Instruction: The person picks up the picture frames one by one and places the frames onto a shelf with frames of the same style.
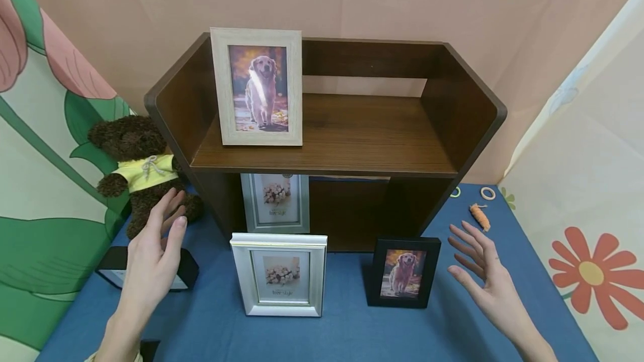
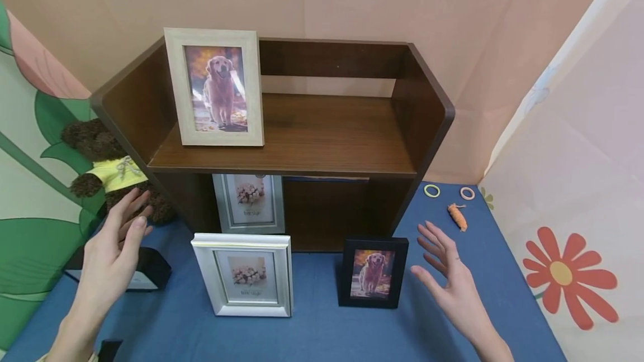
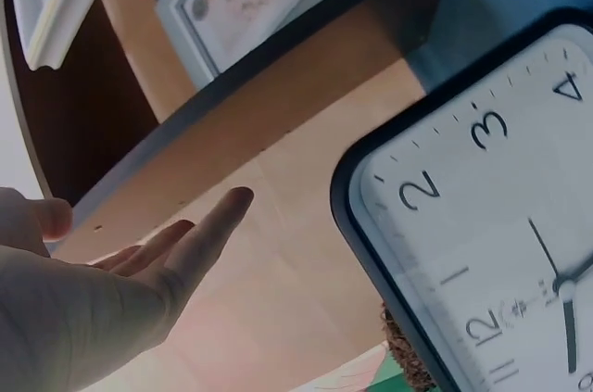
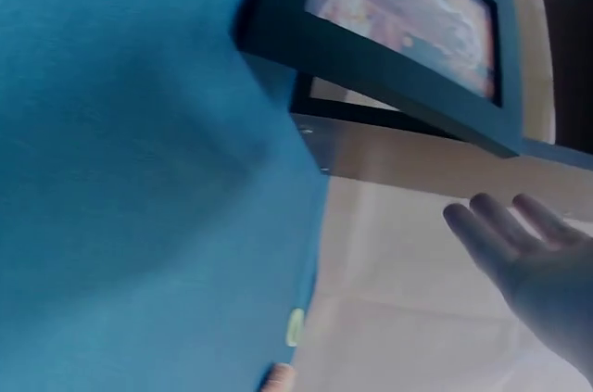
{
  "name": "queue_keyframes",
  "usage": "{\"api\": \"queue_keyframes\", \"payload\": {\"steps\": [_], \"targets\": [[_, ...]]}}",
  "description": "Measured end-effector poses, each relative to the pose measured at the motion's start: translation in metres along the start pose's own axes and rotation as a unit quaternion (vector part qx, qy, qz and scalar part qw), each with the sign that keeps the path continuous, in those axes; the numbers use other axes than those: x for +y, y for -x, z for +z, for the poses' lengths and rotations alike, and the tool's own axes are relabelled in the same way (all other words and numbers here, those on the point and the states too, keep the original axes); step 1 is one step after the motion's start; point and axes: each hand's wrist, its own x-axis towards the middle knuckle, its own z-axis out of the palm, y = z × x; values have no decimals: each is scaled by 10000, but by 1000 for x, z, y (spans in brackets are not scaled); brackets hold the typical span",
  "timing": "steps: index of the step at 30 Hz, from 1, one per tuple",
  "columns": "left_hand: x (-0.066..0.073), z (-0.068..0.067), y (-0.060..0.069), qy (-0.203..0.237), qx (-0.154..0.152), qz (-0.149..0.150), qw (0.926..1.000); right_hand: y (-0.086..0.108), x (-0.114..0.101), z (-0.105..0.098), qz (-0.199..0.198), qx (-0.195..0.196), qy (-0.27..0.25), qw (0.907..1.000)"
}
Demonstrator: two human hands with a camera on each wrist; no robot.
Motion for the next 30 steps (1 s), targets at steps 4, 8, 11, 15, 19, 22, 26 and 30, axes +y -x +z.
{"api": "queue_keyframes", "payload": {"steps": [4,8,11,15,19,22,26,30], "targets": [[2,3,-2,183,-22,-28,9998,2,11,7,102,-310,-165,9993],[4,9,-4,251,24,7,9997,4,21,14,270,-536,-271,9978],[3,14,-5,260,76,30,9996,7,27,20,347,-620,-428,9966],[0,21,-4,246,57,68,9997,9,31,28,285,-699,-624,9952],[-3,27,-4,393,33,91,9992,9,32,34,199,-715,-705,9947],[-3,32,-4,587,44,79,9982,8,33,37,205,-682,-729,9948],[-3,36,-5,742,105,55,9972,8,36,38,171,-716,-864,9935],[-3,39,-5,677,253,-8,9974,7,39,39,179,-786,-921,9925]]}}
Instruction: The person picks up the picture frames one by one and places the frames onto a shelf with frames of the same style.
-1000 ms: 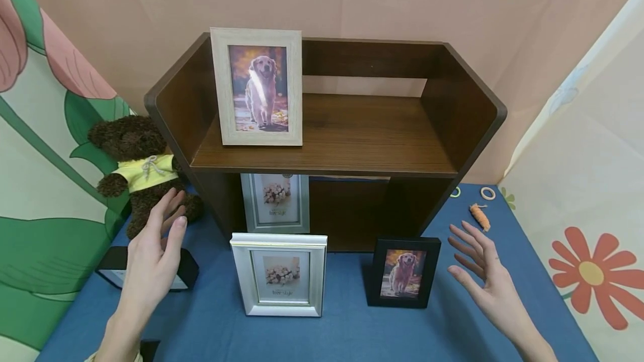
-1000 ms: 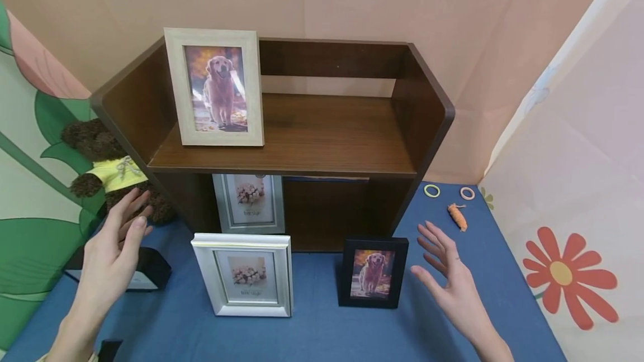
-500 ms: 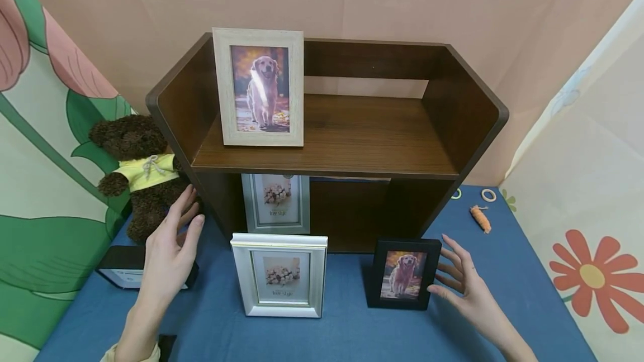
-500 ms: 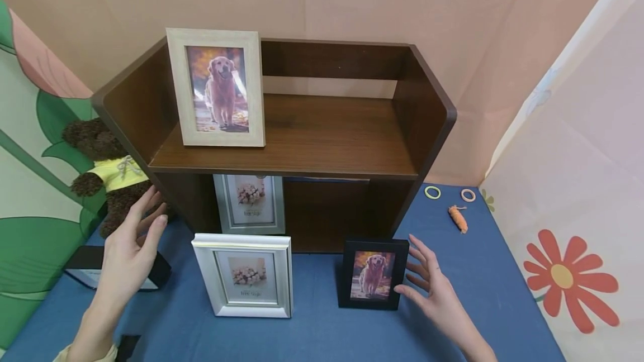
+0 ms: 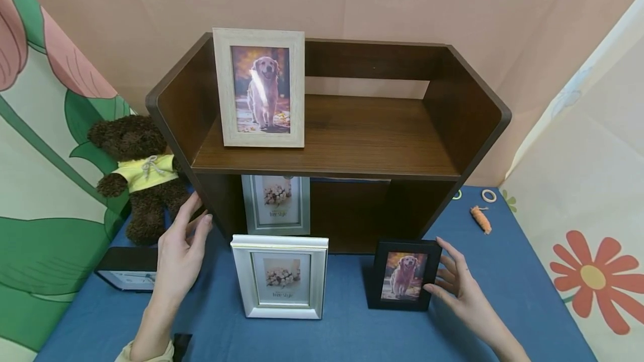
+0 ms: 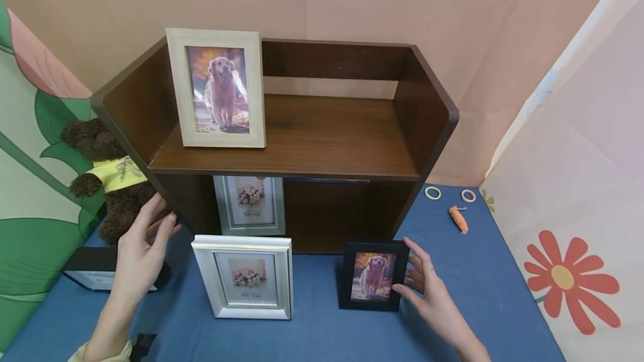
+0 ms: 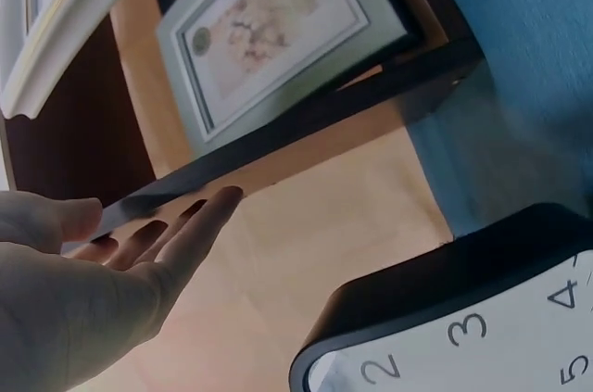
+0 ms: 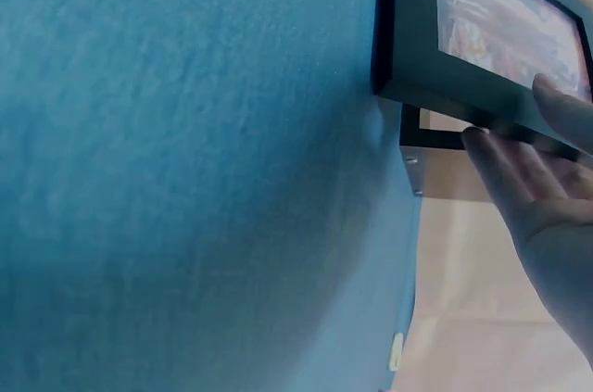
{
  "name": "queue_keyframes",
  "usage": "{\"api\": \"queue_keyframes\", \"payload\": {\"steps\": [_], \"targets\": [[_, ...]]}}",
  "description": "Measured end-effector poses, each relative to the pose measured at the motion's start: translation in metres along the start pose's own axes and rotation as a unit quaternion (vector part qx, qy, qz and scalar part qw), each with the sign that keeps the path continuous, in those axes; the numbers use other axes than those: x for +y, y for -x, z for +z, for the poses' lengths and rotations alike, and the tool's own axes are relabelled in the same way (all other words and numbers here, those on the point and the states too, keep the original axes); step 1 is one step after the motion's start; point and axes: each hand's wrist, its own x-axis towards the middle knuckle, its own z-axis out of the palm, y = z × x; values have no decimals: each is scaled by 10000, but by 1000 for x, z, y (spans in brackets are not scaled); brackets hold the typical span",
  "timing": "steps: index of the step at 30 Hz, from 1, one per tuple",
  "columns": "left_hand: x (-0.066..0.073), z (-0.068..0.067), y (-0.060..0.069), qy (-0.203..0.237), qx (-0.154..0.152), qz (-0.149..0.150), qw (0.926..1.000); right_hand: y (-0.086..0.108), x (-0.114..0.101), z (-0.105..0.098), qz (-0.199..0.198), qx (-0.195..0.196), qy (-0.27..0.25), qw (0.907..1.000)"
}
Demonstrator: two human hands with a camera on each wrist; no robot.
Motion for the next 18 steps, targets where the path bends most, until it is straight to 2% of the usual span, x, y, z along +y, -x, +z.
{"api": "queue_keyframes", "payload": {"steps": [6,18], "targets": [[2,3,0,-74,184,-56,9998,1,4,1,53,-1,-98,9999],[2,10,-5,-286,492,164,9982,-1,10,0,-157,-216,-829,9962]]}}
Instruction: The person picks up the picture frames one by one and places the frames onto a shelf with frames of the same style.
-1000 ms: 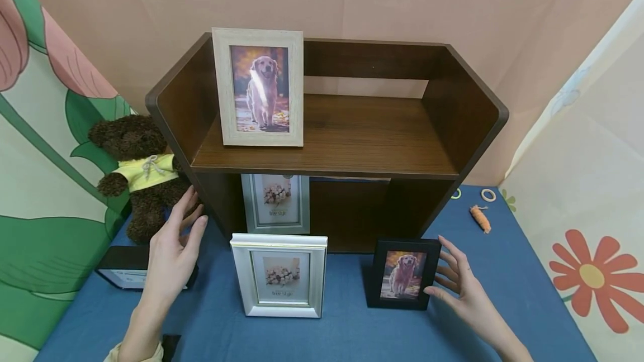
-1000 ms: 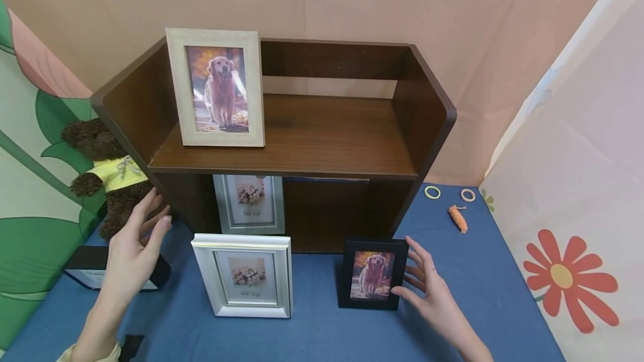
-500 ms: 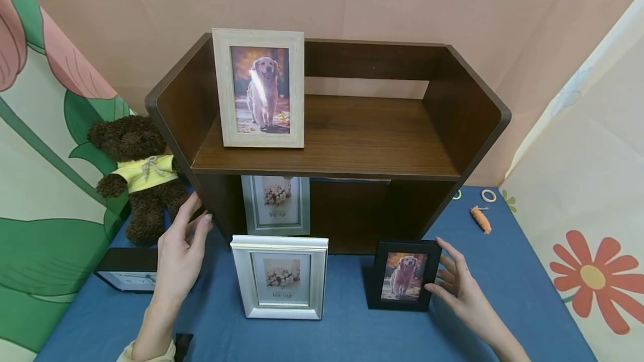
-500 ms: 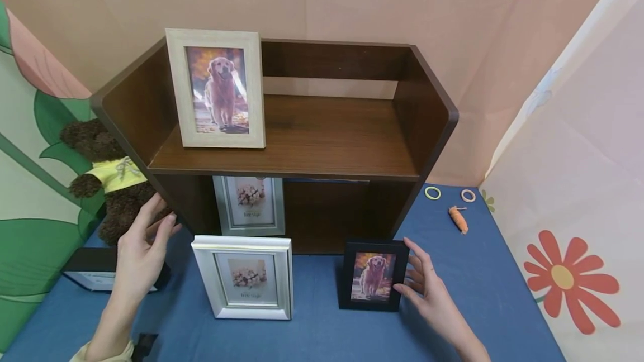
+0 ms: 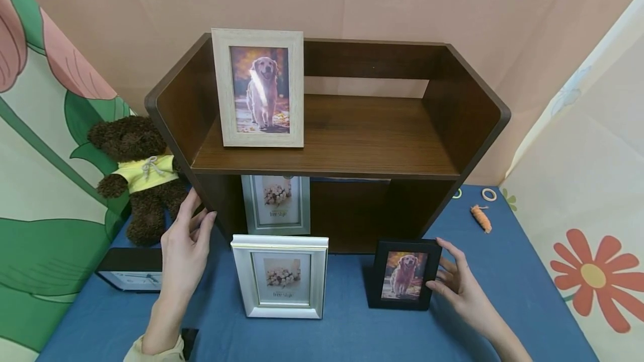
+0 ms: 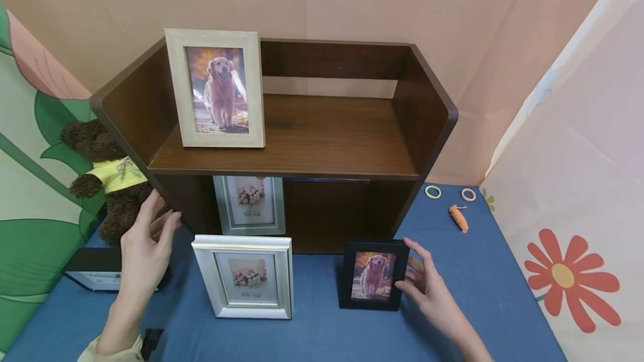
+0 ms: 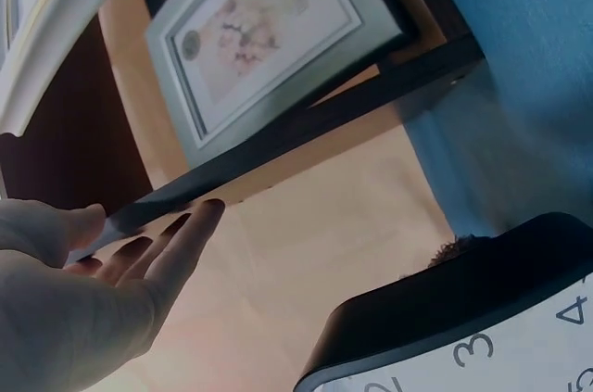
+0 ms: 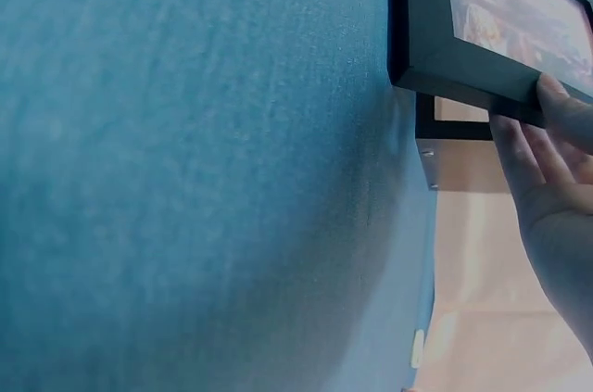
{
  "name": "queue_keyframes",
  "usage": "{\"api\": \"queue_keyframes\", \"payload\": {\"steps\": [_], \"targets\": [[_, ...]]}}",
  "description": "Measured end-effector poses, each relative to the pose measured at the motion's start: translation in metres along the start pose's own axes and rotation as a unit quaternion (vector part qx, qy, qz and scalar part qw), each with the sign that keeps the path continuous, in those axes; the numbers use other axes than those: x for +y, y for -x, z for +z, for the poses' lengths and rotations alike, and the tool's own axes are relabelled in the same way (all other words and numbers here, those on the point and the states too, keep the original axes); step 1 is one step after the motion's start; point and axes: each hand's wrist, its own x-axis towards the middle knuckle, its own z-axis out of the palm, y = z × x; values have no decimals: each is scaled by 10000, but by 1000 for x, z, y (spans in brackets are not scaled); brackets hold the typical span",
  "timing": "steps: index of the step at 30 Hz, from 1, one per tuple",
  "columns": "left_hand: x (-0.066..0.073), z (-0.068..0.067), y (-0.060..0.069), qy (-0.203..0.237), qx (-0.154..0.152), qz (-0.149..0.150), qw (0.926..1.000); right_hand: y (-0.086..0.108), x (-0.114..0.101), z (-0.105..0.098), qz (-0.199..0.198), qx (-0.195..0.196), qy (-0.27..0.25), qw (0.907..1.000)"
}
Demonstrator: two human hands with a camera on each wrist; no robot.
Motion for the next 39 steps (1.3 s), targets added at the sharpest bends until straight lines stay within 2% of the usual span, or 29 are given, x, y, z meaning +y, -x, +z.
{"api": "queue_keyframes", "payload": {"steps": [19,33,39], "targets": [[-3,4,-2,-59,237,187,9995,-4,8,-6,-323,-249,-535,9977],[1,4,-4,-232,178,85,9995,-1,3,-1,21,50,-96,9999],[0,6,-7,-191,205,183,9994,-2,1,0,55,139,27,9999]]}}
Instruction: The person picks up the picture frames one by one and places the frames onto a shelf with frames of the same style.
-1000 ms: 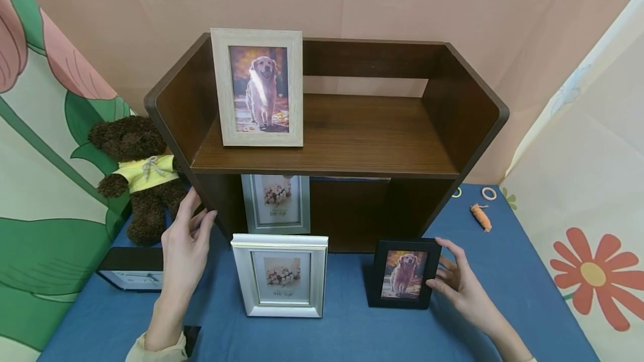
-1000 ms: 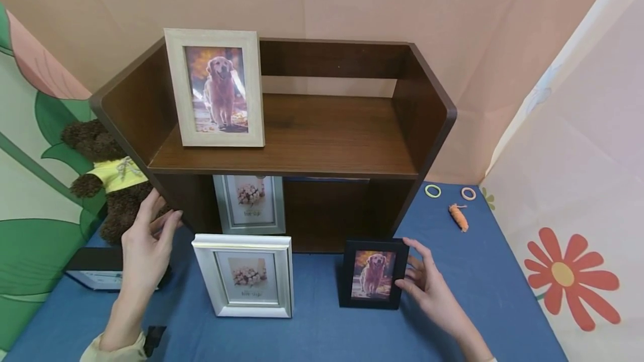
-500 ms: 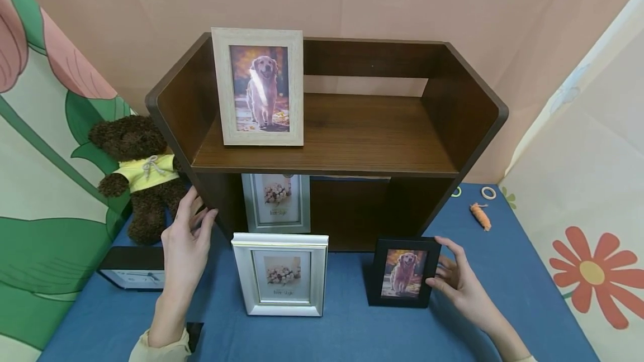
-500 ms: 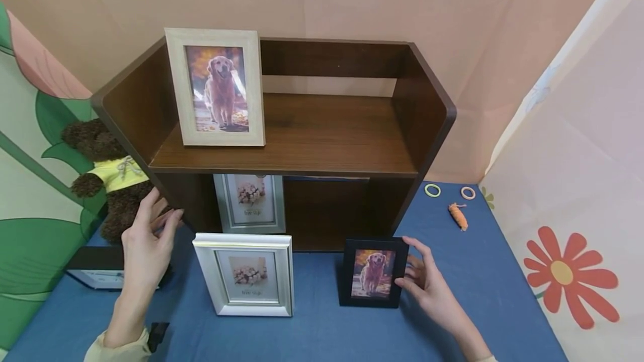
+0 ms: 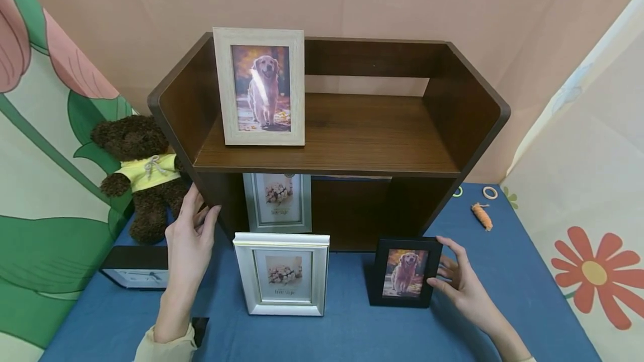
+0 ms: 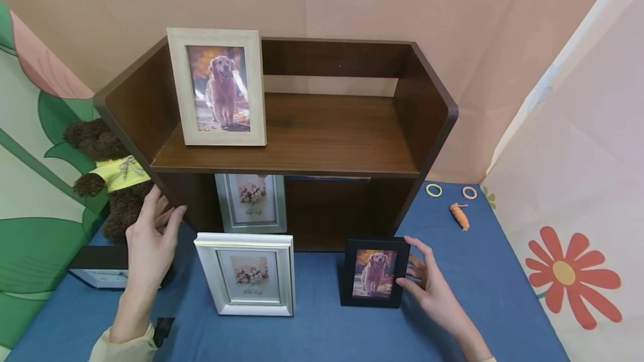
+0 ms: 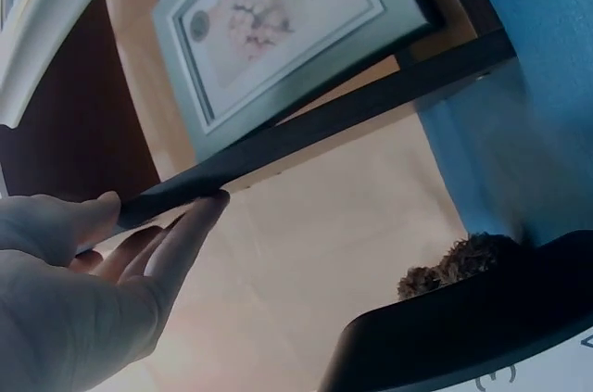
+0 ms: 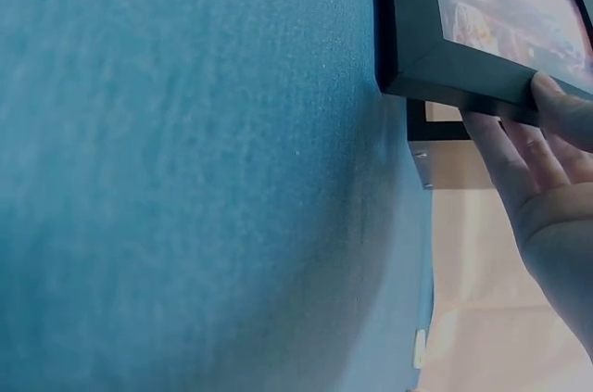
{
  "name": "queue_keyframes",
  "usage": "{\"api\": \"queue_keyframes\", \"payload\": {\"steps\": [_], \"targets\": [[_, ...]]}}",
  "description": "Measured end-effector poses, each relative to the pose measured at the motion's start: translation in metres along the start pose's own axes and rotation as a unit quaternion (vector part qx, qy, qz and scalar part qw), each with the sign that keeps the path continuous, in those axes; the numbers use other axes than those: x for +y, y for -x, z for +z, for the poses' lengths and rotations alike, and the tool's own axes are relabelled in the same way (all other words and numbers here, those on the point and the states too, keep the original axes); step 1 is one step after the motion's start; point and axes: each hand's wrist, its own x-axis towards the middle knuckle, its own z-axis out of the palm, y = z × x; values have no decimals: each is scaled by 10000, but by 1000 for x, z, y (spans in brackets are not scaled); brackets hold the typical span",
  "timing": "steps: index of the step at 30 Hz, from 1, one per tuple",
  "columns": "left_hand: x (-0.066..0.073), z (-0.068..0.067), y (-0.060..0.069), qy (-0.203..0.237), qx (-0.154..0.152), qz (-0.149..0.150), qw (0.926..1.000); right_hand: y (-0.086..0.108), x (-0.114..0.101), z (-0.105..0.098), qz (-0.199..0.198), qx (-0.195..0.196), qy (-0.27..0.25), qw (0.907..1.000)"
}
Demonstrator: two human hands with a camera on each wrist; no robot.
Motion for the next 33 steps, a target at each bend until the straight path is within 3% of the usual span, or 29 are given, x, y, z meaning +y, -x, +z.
{"api": "queue_keyframes", "payload": {"steps": [33], "targets": [[0,3,1,-236,144,37,9996,-1,1,0,-99,82,-300,9995]]}}
